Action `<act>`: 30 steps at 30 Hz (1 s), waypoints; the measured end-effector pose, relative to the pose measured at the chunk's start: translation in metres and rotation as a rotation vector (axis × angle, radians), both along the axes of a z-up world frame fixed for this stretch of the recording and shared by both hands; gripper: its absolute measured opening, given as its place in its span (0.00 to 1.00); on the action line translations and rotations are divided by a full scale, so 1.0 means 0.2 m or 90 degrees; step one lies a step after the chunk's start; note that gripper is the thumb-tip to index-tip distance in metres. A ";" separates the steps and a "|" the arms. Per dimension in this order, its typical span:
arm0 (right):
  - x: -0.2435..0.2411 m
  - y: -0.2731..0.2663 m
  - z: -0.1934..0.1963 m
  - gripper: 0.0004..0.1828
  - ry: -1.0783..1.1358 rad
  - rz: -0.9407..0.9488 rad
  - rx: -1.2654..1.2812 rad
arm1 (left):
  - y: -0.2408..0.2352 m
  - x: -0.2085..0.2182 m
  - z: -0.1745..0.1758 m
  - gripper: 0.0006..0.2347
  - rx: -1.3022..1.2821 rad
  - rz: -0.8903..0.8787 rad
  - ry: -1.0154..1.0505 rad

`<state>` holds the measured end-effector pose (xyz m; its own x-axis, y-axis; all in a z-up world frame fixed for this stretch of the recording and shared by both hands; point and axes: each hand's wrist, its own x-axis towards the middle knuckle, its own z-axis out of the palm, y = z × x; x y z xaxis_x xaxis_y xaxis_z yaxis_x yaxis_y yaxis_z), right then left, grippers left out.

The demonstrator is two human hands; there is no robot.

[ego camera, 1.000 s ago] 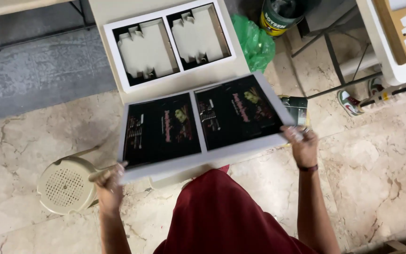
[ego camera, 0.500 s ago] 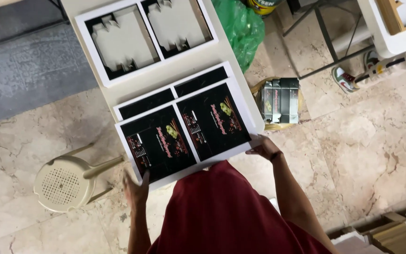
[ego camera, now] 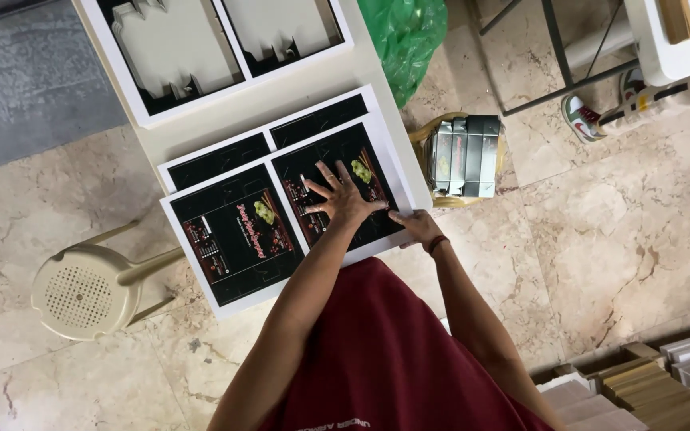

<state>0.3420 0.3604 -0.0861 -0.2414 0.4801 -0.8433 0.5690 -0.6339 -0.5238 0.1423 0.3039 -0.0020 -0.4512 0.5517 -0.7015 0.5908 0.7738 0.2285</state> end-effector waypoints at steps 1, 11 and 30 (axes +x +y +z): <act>-0.03 -0.01 0.05 0.46 -0.003 -0.001 -0.006 | 0.02 0.00 0.00 0.60 -0.006 -0.001 -0.003; -0.29 -0.05 0.37 0.35 -0.115 0.187 0.075 | 0.11 0.06 -0.23 0.58 -0.080 0.041 0.039; -0.43 0.10 0.40 0.43 -0.189 0.361 0.186 | 0.13 0.01 -0.06 0.47 -0.112 0.021 -0.003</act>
